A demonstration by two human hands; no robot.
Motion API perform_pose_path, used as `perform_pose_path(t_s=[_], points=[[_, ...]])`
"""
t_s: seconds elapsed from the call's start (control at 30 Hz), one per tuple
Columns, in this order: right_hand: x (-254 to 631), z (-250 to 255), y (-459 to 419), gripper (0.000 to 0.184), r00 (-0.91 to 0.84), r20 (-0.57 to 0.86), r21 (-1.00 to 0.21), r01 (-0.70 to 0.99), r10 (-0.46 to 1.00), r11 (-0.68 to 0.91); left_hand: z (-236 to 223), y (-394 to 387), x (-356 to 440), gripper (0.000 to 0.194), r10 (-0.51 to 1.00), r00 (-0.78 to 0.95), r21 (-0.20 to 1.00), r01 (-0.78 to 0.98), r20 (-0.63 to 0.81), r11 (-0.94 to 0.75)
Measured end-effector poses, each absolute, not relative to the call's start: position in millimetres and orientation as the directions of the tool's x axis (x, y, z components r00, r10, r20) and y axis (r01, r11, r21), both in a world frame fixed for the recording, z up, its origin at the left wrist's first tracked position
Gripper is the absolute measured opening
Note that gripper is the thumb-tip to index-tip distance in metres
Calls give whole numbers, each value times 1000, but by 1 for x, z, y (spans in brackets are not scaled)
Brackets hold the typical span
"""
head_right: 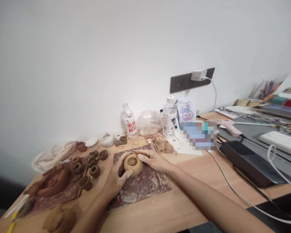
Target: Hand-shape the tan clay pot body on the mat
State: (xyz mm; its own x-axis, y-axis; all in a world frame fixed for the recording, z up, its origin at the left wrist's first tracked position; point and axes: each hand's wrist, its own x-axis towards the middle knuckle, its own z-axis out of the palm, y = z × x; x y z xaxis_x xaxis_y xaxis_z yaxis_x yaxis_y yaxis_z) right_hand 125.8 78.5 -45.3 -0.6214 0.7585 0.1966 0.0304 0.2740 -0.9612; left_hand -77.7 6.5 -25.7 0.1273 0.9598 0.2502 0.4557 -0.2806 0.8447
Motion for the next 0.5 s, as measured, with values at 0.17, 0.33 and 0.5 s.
perform_pose_path(t_s=[0.17, 0.33, 0.5], points=[[123, -47, 81, 54, -587, 205, -957, 47, 783, 286, -27, 7, -78, 57, 953, 118, 842, 447, 279, -302], [124, -45, 80, 54, -577, 229, -945, 63, 784, 322, -33, 11, -79, 51, 954, 114, 858, 417, 279, -301], [126, -45, 76, 78, -683, 222, -968, -69, 696, 241, -39, 17, -83, 54, 974, 85, 960, 172, 209, -221]])
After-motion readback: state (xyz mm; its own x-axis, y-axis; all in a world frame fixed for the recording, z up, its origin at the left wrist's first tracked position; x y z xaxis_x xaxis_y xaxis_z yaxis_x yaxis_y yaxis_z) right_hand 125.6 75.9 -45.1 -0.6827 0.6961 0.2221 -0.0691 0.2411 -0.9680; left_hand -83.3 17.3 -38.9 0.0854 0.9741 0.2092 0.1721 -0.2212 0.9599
